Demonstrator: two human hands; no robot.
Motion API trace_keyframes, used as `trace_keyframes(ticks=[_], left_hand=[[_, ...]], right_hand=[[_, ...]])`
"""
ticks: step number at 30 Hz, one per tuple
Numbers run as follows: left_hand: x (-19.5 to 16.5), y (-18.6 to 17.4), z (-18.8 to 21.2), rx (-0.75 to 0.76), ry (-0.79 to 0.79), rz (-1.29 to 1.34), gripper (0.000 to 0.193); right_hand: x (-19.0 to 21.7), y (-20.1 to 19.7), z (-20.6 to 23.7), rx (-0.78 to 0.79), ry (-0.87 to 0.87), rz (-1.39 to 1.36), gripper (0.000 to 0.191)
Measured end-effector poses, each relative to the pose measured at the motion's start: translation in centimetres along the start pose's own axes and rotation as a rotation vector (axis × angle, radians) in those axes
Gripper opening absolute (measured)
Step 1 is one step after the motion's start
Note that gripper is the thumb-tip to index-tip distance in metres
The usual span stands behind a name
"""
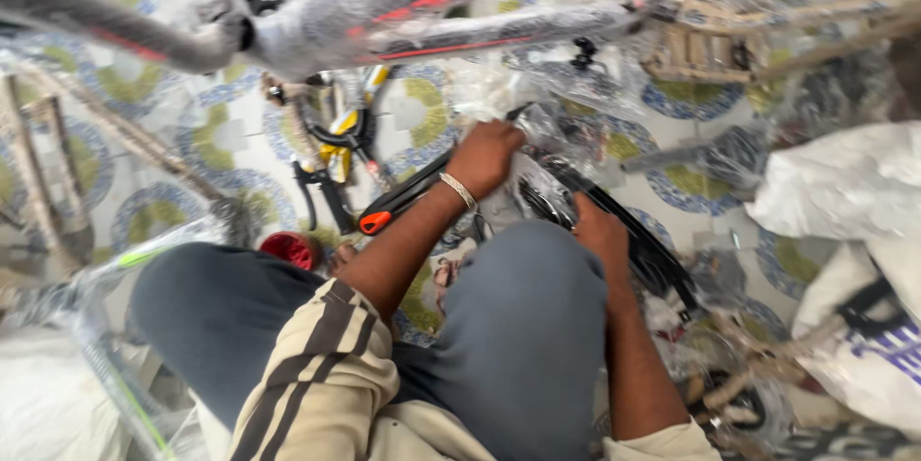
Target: The person assembles a bicycle by attaching the crankset to the frame and installing the saddle. They use a wrench to tighten the crank bolts and a screwdriver to secure the saddle rails to the seat post.
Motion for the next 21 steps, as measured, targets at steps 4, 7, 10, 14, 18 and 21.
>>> trace_keyframes(ticks=[4, 7, 10, 14, 18, 21], left_hand=[[-3.4, -1.5, 1.7, -0.065, 0.25, 0.108, 0.045], [-2.5, -0.8, 1.5, 0.072, 0.141, 0.11, 0.025], [-1.2, -1.6, 1.3, -0.01, 0.033, 0.158, 0.026], [2.0, -3.4, 1.9, -0.286, -0.246, 0.318, 0.017], [5.3, -3.1, 2.7, -0.395, -0.48, 0.639, 0.013], [6.3, -2.8, 2.3, -0.419, -0.489, 0.972, 0.018]], right_hand=[[0.6, 0.0, -0.5, 0.044, 0.046, -0.065, 0.061], [1.7, -0.7, -0.6, 0.079, 0.038, -0.118, 0.06], [3.4, -1.3, -1.5, 0.075, -0.051, -0.007, 0.066], [7.6, -2.1, -1.8, -0.067, -0.401, 0.114, 0.081], [11.2, -3.7, -0.5, -0.345, -0.802, 0.305, 0.08], [11.8, -4.1, -2.7, -0.161, -0.705, 0.274, 0.069]])
Point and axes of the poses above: each hand's wrist, its own z-axis away from the middle knuckle, its own y-axis out of the palm, x = y × z, the point moved 9 cm from there along -z, towards the middle knuckle, and after that the axes turned 2 degrees about y, right-handed, at the moved point
